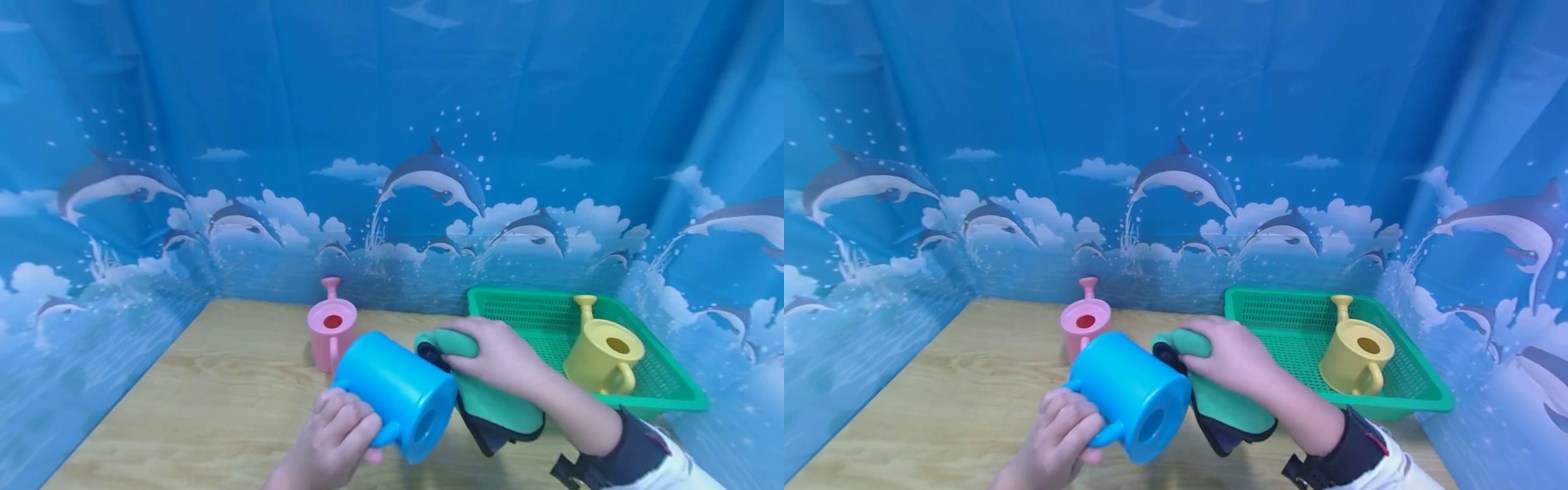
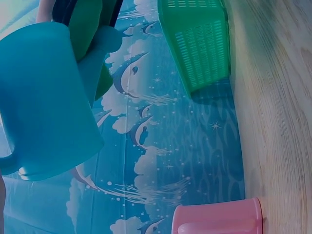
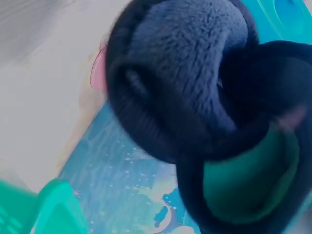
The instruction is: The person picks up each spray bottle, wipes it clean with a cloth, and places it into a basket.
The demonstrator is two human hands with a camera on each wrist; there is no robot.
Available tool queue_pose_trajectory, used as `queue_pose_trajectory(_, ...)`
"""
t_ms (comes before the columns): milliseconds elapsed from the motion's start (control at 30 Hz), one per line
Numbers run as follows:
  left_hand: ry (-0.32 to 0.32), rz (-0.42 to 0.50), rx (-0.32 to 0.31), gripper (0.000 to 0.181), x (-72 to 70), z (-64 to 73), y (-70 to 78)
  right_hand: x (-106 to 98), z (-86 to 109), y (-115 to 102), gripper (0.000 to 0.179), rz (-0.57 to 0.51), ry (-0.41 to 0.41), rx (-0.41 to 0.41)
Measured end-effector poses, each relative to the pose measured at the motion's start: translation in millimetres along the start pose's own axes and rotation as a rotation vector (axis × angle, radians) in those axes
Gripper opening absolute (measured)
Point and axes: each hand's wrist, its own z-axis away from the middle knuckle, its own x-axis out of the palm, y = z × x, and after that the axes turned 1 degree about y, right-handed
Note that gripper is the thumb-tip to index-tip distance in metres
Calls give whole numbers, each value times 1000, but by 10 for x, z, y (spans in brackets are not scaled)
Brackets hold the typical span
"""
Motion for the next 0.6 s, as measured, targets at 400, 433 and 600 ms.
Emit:
queue_pose_trajectory(400, 64, -11, -29, 42, 69, 51, -58, -218, 94, 119, 42, -157, 183, 43)
queue_pose_trajectory(433, 71, -13, -31, 43, 73, 51, -65, -239, 105, 127, 42, -156, 193, 49)
queue_pose_trajectory(600, 66, -17, -92, 42, 78, 93, -68, -332, 175, 173, 45, -147, 240, 81)
